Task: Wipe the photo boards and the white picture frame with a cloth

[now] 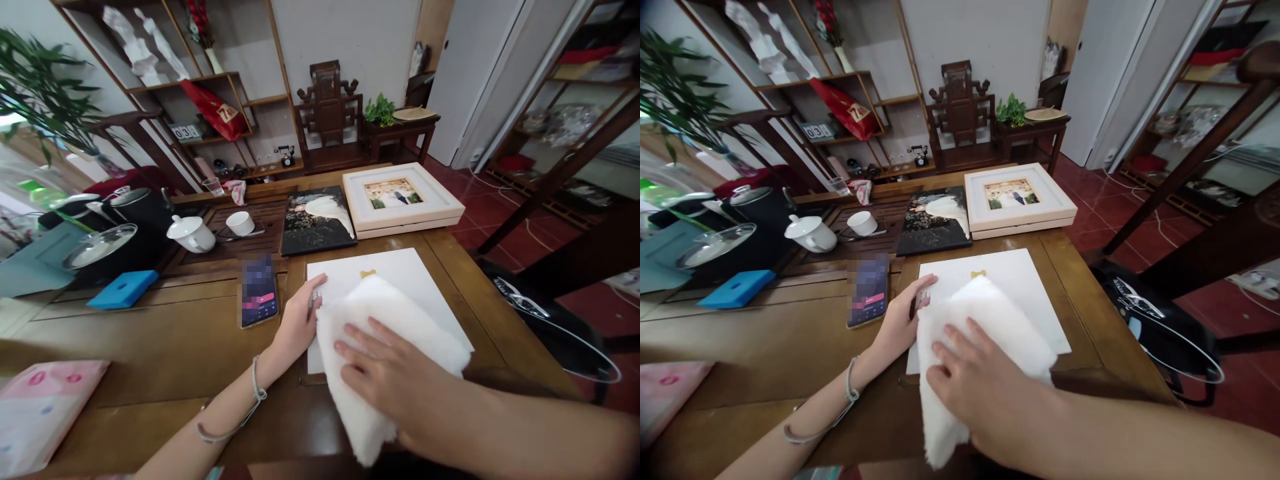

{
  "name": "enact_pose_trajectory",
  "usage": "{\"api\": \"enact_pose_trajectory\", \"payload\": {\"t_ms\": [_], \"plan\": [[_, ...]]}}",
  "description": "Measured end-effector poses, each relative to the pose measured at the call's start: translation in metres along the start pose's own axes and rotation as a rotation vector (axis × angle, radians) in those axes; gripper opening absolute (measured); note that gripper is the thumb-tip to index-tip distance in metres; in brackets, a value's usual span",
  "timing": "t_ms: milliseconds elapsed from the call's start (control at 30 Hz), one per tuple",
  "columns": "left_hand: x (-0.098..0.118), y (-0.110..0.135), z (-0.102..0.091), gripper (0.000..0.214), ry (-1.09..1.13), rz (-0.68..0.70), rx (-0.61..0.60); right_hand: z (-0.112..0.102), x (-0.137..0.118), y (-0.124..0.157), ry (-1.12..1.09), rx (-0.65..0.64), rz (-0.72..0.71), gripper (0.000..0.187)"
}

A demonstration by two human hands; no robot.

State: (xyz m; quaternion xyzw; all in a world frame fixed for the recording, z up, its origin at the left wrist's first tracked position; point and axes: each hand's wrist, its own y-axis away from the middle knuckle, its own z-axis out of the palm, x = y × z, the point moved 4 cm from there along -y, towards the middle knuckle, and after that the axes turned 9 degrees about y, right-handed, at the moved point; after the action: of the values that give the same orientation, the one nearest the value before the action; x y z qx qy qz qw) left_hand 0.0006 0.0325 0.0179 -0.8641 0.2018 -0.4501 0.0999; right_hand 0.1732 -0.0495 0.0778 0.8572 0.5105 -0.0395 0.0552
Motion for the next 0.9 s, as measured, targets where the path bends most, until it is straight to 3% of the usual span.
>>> {"api": "enact_pose_trajectory", "payload": {"t_ms": [100, 200, 267, 367, 533, 633, 733, 900], "plan": [[0.0, 0.0, 0.001, 0.038, -0.024, 0.019, 0.006, -0.002, 0.041, 0.004, 0.037, 0.061, 0.136, 0.068], [0.0, -0.001, 0.002, 0.036, -0.041, 0.034, 0.012, -0.001, 0.097, -0.004, 0.067, 0.193, 0.342, 0.067], [0.0, -0.001, 0.003, 0.036, -0.046, 0.041, 0.012, 0.002, 0.12, -0.011, 0.063, 0.273, 0.416, 0.064], [0.001, -0.001, 0.002, 0.036, -0.044, 0.039, 0.009, 0.01, 0.111, -0.019, 0.135, 0.308, 0.364, 0.057], [0.003, -0.001, 0.0, 0.045, -0.008, 0.036, -0.005, 0.026, 0.027, -0.014, 0.364, 0.342, 0.114, 0.042], [0.003, -0.001, 0.0, 0.051, 0.029, 0.035, -0.03, 0.026, 0.006, -0.005, 0.334, 0.322, 0.034, 0.044], [0.002, -0.001, 0.0, 0.049, 0.01, 0.023, -0.022, 0.021, 0.028, -0.007, 0.2, 0.211, 0.057, 0.056], [-0.001, 0.0, 0.002, 0.045, -0.033, 0.03, -0.003, 0.008, 0.095, -0.029, 0.189, 0.182, 0.341, 0.057]]}}
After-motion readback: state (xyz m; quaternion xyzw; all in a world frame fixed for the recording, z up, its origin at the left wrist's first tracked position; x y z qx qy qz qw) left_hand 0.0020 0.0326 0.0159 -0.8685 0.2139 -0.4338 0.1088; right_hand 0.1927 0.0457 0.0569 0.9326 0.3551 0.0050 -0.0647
